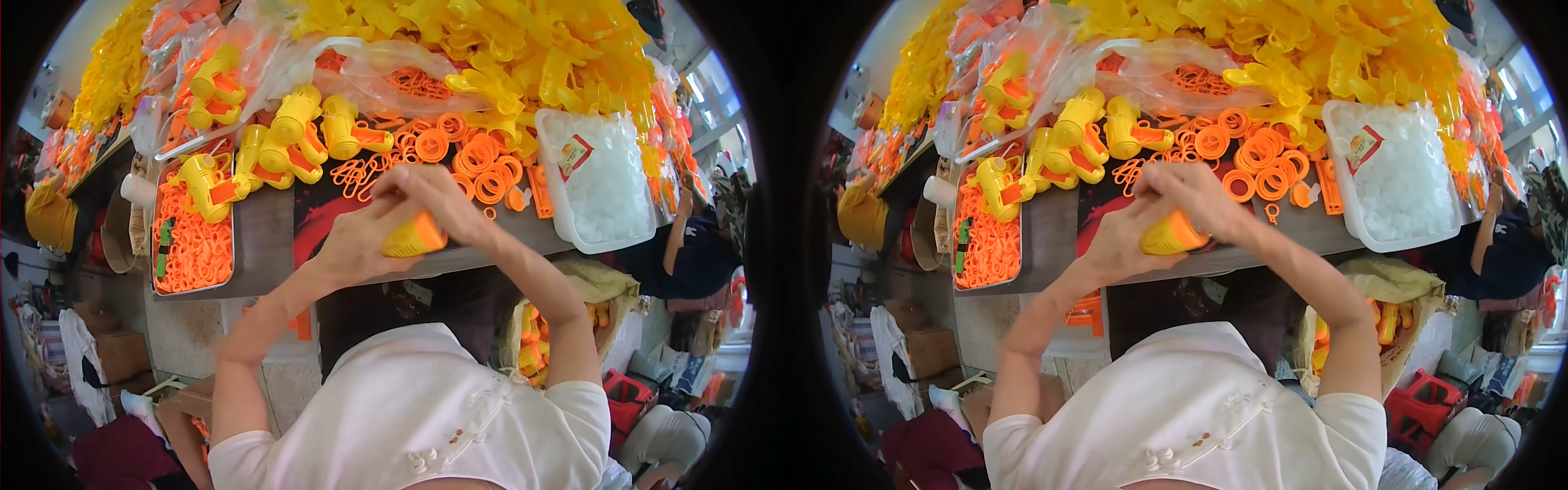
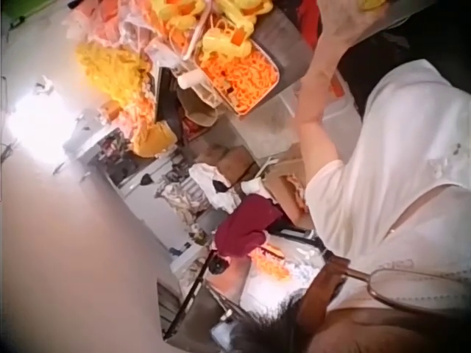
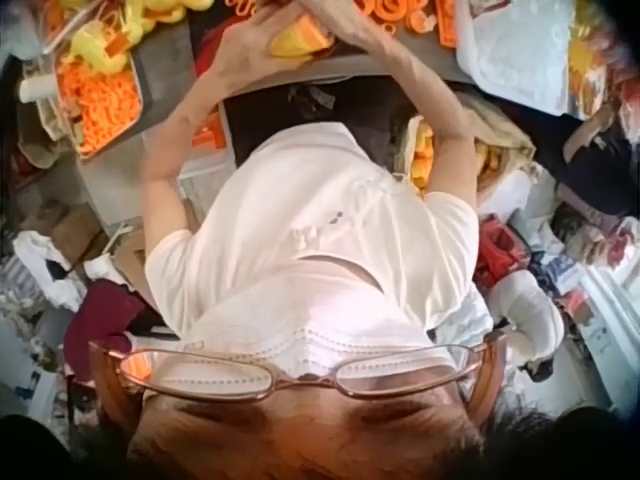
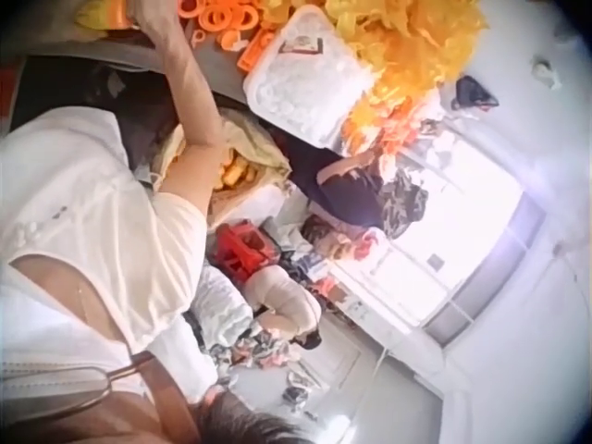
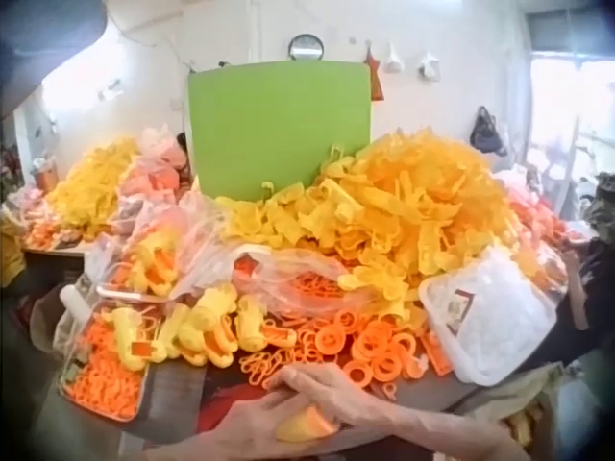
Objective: Assembling plastic toy guns by attaching various components and triggers.
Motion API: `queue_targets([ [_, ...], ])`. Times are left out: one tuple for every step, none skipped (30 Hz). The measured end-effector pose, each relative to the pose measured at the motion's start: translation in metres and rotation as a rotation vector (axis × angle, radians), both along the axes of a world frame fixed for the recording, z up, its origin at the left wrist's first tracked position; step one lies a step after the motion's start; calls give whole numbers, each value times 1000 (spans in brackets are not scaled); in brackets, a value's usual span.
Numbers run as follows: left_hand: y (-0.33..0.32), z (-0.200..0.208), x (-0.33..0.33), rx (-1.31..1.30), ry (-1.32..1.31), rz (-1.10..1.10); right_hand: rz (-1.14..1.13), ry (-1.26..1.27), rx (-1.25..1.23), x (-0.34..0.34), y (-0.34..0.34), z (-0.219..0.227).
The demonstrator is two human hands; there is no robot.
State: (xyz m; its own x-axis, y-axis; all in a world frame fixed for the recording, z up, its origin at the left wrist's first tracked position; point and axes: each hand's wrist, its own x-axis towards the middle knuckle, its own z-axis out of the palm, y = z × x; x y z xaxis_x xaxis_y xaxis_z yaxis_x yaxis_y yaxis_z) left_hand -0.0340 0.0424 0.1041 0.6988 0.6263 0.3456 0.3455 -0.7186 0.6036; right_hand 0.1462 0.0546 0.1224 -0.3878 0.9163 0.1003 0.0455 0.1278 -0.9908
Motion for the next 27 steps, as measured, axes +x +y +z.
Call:
queue_targets([
  [-1, 0, -6, -92, -87, 66, -98, -142, 27, 3, 17, -2],
  [-3, 0, -16, -84, -87, 70, -195, -282, 55, 8, 39, -9],
  [-5, 0, -24, -312, -277, 81, -247, -465, 277, 21, 68, -24],
  [-7, -2, -33, -543, -464, 92, -295, -645, 499, 31, 95, -41],
  [-9, -9, -46, -769, -663, 61, -288, -641, 510, 28, 114, -49],
  [-12, -14, -53, -763, -664, 58, -232, -823, 535, 25, 130, -55],
  [-17, -17, -59, -934, -764, 110, -173, -1006, 556, 23, 144, -63],
  [-22, -23, -66, -1106, -865, 170, -170, -1003, 560, 19, 159, -75],
  [-28, -37, -71, -1117, -927, 133, -162, -1104, 629, 18, 170, -88],
  [-30, -48, -74, -1128, -987, 94, -153, -1206, 696, 19, 179, -100],
  [-37, -40, -65, -1150, -1146, 59, -177, -1236, 783, 17, 183, -104],
  [-40, -55, -70, -1249, -1211, 66, -169, -1235, 780, 20, 186, -108],
  [-41, -56, -68, -1303, -1287, -14, -162, -1204, 805, 24, 189, -111],
  [-44, -52, -66, -1346, -1370, -94, -150, -1173, 837, 23, 192, -110],
  [-45, -56, -67, -1344, -1379, -88, -139, -1172, 838, 21, 194, -109],
  [-46, -61, -67, -1426, -1482, -188, -73, -1269, 820, 19, 196, -108],
  [-45, -61, -64, -1511, -1572, -301, -18, -1369, 795, 23, 197, -108],
  [-43, -58, -62, -1515, -1569, -305, -22, -1372, 792, 28, 197, -108],
  [-40, -53, -60, -1480, -1495, -200, -5, -1299, 835, 32, 195, -108],
  [-37, -50, -56, -1447, -1416, -99, 9, -1226, 872, 38, 192, -110],
  [-36, -54, -55, -1411, -1465, 12, 15, -1220, 872, 32, 186, -99],
  [-33, -55, -52, -1409, -1467, 20, -40, -1159, 750, 29, 180, -85],
  [-28, -55, -47, -1336, -1455, -127, -96, -1101, 621, 28, 167, -69],
  [-22, -54, -43, -1262, -1437, -274, -97, -1102, 614, 29, 152, -59],
  [-17, -51, -44, -1280, -1383, -286, -189, -603, 441, 27, 135, -51],
  [-15, -46, -44, -1315, -1335, -192, -268, -110, 254, 25, 115, -42],
  [-14, -36, -38, -1270, -1286, -97, -290, 109, 136, 17, 87, -30],
])
